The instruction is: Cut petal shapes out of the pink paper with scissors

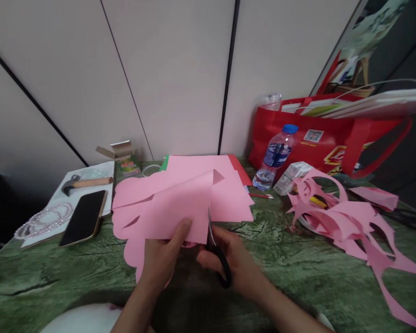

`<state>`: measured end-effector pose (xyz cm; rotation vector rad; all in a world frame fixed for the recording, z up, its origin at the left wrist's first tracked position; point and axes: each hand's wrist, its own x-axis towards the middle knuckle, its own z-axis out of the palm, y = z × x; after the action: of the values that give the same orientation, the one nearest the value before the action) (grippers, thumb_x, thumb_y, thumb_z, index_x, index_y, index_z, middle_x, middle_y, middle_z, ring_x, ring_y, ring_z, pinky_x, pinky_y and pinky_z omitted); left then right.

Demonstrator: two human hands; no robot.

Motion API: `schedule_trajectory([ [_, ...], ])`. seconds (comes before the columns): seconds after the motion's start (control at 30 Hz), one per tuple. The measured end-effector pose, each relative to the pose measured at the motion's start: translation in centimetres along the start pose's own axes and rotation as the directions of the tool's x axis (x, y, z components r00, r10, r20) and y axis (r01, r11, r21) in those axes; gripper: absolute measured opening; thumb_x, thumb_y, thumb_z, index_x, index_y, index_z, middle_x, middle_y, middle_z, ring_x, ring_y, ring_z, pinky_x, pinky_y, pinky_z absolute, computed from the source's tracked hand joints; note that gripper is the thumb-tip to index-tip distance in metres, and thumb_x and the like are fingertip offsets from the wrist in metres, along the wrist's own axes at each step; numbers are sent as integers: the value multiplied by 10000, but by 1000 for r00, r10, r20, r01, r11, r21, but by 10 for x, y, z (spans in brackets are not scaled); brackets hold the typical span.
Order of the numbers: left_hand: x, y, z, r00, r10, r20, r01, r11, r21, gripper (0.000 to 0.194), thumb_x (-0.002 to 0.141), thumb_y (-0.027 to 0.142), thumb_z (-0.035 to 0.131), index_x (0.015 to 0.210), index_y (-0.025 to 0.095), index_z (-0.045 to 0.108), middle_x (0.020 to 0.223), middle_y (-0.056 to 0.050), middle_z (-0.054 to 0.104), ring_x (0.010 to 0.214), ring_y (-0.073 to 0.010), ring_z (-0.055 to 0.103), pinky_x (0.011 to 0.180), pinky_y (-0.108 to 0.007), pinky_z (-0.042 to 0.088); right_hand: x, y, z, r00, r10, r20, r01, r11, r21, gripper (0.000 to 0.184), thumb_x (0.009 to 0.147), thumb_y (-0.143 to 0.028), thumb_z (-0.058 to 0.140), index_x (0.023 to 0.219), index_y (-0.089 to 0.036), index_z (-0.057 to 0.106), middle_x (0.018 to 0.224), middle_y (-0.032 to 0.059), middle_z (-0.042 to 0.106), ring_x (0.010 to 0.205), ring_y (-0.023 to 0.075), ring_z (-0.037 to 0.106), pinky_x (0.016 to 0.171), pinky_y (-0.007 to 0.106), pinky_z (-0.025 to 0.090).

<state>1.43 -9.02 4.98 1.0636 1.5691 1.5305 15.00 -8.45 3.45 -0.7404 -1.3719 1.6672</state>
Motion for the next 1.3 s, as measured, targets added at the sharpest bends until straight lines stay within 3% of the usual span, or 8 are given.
schedule_trajectory([
  [0.17,-1,-4,-3,999,-42,30,42,999,9,192,643,319,695,579,178,582,486,16,581,461,-116,524,448,-199,450,0,6,1,998,52,-35,-51,998,43,315,629,-415,724,774,-191,557,559,-43,530,464,114,459,453,225,362],
  [0.47,-3,0,-2,994,-111,21,108,988,107,193,584,291,735,704,161,655,623,-35,677,569,-178,606,490,-234,489,1,-2,-2,999,-7,32,0,977,213,415,643,-366,734,996,-217,576,775,31,642,707,211,608,638,313,468],
  [0.63,-3,0,-2,991,-132,-28,134,988,71,234,545,272,764,735,171,672,689,-39,697,639,-191,624,540,-239,504,0,-4,0,999,16,39,-22,985,173,418,639,-438,713,967,-212,585,731,29,647,731,237,624,673,342,473],
  [0.93,-4,-1,-3,988,-151,25,148,983,107,209,559,334,741,663,179,647,586,-27,666,551,-183,603,495,-251,493,-1,-2,3,1000,-19,13,16,974,225,312,670,-365,712,923,-223,600,743,4,628,693,193,609,750,334,454],
  [1.1,-10,-1,0,991,-103,-83,112,987,117,227,549,347,743,668,206,611,683,-23,670,661,-194,609,600,-263,483,-2,-3,3,1000,-18,-9,19,975,221,271,688,-321,705,923,-231,604,764,3,631,701,190,604,777,338,448],
  [1.3,-14,5,2,993,-117,-26,119,984,136,213,615,322,700,492,220,559,453,6,566,469,-159,527,496,-264,429,-2,-4,4,1000,-5,-18,9,978,207,252,676,-368,705,845,-213,601,762,13,639,714,197,601,719,316,461],
])
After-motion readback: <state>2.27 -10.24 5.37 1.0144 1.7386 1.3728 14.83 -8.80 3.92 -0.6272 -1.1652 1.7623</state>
